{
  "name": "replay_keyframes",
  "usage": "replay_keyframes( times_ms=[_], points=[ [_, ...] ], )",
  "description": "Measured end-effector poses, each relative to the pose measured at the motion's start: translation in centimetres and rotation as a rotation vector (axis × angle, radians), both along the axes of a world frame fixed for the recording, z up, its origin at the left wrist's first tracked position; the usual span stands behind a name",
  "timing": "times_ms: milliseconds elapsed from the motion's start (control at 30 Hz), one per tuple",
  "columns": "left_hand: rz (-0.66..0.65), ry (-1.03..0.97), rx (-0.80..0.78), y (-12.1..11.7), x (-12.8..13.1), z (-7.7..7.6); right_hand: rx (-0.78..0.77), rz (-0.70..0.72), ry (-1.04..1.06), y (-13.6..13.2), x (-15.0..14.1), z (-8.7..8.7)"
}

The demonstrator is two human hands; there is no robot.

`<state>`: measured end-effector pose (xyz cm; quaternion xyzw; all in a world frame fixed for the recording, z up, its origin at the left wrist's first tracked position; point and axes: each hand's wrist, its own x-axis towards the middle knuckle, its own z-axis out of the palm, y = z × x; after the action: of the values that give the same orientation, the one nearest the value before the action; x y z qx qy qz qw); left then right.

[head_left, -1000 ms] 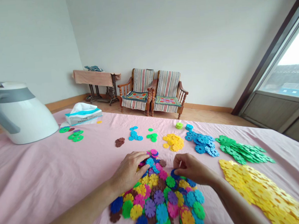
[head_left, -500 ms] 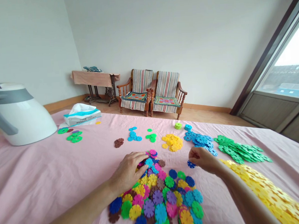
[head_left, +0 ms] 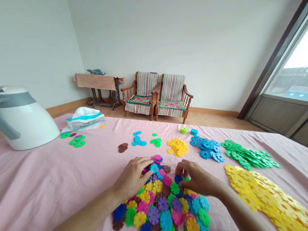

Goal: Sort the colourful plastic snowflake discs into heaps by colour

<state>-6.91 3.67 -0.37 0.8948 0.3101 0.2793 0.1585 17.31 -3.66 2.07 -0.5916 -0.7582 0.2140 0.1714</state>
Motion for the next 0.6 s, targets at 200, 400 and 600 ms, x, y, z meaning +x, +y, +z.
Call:
replay_keyframes(
  times_ms=[200, 400, 600],
  points=[
    [0.008, 0.010, 0.002, -0.1, -0.1, 0.1, 0.000, -0.018, -0.017, 0.1, -0.1, 0.0],
    [-0.007, -0.016, -0.001, -0.1, -0.1, -0.1, -0.048, -0.024, 0.094, 0.4, 0.4, 0.3],
    [-0.006, -0.031, 0.006, 0.2, -0.2, -0.5, 0.033, -0.215, 0.135, 1.6, 4.5, -0.3]
  ],
)
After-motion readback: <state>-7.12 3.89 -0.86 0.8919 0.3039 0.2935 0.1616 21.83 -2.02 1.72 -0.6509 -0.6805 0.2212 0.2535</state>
